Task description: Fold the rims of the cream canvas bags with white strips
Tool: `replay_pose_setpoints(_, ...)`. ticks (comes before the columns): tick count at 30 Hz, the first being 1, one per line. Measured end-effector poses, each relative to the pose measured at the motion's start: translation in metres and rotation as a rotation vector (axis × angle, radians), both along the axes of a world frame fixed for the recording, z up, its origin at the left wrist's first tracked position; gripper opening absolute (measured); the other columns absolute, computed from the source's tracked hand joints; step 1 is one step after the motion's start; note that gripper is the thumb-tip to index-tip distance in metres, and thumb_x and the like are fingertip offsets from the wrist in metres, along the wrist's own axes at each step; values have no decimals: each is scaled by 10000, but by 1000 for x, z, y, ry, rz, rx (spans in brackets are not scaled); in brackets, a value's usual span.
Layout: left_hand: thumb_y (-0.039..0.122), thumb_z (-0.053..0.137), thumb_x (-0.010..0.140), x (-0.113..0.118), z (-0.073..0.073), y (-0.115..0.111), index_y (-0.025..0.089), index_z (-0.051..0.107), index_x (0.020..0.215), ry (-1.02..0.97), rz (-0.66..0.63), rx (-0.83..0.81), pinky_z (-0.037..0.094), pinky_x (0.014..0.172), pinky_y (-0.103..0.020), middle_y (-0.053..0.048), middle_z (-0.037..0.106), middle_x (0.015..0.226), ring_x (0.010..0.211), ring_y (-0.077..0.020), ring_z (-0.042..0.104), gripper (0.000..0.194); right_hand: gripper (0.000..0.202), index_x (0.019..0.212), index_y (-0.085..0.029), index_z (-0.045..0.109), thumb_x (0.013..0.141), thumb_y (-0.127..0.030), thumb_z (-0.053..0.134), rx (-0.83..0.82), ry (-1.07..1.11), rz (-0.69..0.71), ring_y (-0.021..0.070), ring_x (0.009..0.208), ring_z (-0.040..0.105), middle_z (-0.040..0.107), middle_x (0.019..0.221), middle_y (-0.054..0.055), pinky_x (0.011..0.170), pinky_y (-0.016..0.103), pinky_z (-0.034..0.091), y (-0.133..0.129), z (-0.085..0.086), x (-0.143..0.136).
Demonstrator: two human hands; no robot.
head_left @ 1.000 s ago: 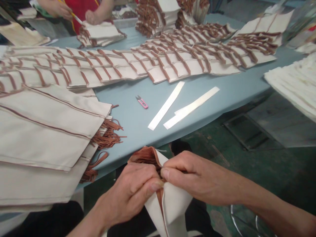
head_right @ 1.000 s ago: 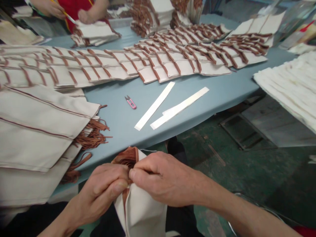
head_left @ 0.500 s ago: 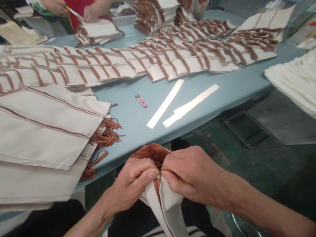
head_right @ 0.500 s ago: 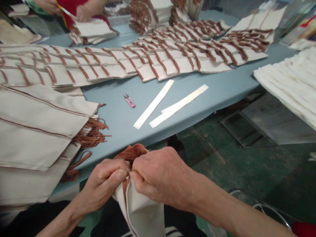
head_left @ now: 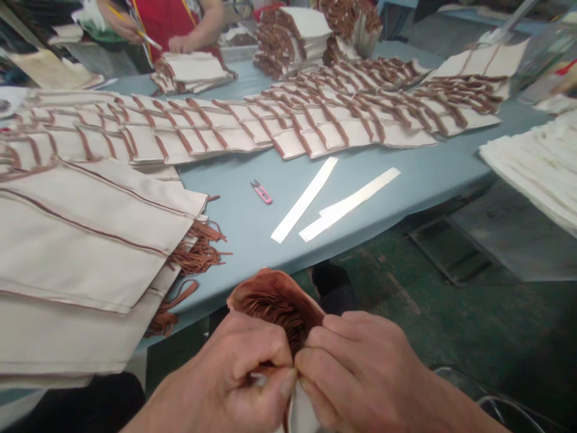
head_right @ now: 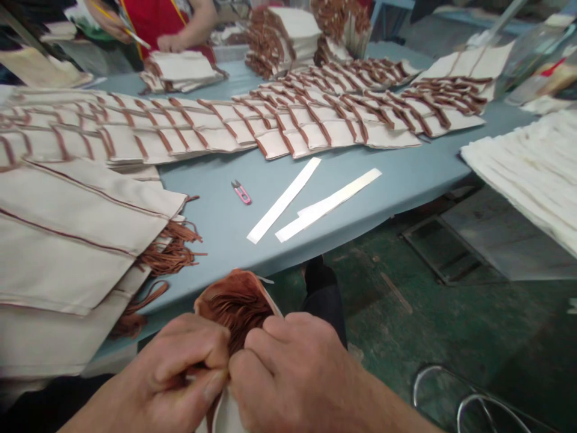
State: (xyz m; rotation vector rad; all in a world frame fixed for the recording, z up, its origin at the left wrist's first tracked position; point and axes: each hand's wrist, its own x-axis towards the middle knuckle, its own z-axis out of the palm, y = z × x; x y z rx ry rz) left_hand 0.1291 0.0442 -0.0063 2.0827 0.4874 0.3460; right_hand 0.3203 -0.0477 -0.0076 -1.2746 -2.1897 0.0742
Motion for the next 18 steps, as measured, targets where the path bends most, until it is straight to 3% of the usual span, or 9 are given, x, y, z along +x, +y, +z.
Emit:
replay_pose_setpoints(3,93,623,894,-11,7,4,207,458,698,147,-105,-105,357,615,-179,102,486,637,613,-71,473,281,369,712,-196,595,1018,-66,435,-58,-1,48,147,567,497,579,619,-24,548,345,330,-3,2,2)
replay_pose_setpoints(6,166,656,950,-24,5,0,216,491,736,185,-146,-143,386,667,-185,85,537,701,658,-84,498,275,416,725,-192,602,1059,-83,379,-84,24,84,142,573,506,587,624,-21,555,341,337,-6,4,1)
replay_pose_setpoints(9,177,585,978,-30,-7,-13,220,378,708,60,-144,-151,361,620,-222,76,451,656,599,-92,439,343,469,731,-184,592,1115,-146,325,-90,115,110,121,542,483,571,601,-30,562,315,353,-6,0,-4)
replay_pose_setpoints(13,170,504,990,-23,-25,-31,236,292,705,-210,-222,-308,256,500,-249,72,315,614,508,-87,351,361,471,716,-207,502,1149,-331,366,-219,536,208,87,527,467,538,581,-57,580,246,382,-3,-16,-13)
replay_pose_setpoints(15,176,522,987,-17,-29,-38,234,291,699,-285,-166,-354,222,481,-247,74,294,602,491,-83,321,374,496,690,-215,477,1118,-464,443,-316,731,244,86,541,478,516,576,-63,569,230,377,-1,-27,-15)
replay_pose_setpoints(18,224,546,983,-12,-29,-43,228,270,676,-353,-26,-369,182,435,-237,83,258,565,451,-76,238,413,543,635,-210,472,1033,-565,578,-386,826,230,90,545,471,496,572,-63,552,231,358,6,-42,-13)
